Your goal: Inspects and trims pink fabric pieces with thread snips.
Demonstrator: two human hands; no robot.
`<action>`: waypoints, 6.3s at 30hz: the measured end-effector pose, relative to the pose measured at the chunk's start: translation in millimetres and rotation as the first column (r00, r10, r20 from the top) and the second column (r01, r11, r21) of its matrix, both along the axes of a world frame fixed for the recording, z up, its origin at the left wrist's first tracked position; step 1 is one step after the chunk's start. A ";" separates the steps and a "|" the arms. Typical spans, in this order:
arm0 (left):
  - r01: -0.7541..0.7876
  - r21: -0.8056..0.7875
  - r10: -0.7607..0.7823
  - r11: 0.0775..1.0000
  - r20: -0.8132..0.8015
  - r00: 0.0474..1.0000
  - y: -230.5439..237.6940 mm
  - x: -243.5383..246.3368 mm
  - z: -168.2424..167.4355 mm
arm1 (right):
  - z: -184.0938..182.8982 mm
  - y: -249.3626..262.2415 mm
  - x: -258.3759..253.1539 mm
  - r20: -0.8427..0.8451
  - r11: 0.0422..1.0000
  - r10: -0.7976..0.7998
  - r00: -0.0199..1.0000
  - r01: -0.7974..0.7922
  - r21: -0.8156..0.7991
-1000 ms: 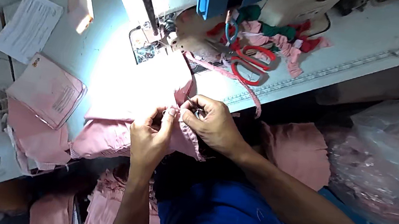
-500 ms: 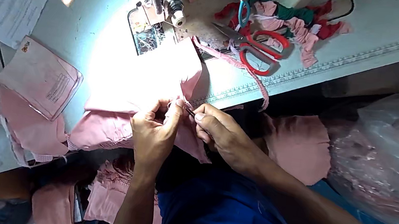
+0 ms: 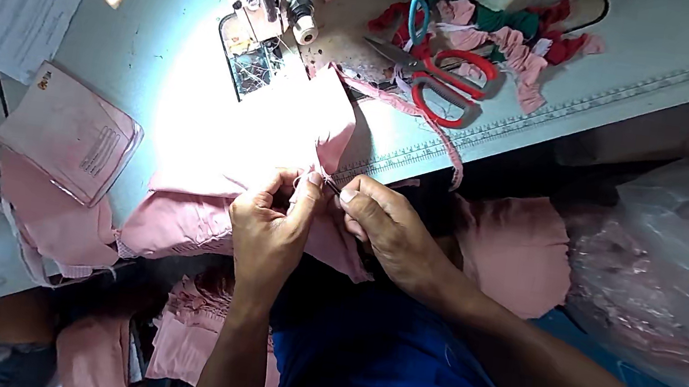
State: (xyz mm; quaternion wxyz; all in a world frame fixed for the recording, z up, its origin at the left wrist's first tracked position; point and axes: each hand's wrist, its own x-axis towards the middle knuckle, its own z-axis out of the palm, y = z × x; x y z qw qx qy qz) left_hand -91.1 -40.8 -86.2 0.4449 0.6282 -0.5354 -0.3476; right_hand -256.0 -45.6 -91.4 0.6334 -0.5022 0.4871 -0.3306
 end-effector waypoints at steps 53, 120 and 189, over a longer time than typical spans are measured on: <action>0.047 0.004 -0.047 0.999 -0.014 0.999 3.8 0.7 -7.4 | -3.9 -14.9 -1.8 0.313 0.964 -0.018 0.950 -0.066 0.259; 0.044 -0.066 -0.044 0.997 0.006 0.999 -2.7 6.4 -16.0 | -3.1 -30.0 2.9 0.379 0.975 -0.109 0.919 0.024 0.221; 0.152 0.036 -0.155 0.988 0.107 0.982 1.5 24.6 -22.8 | -21.2 -25.8 17.0 -0.342 0.936 -0.067 0.937 -0.060 -0.347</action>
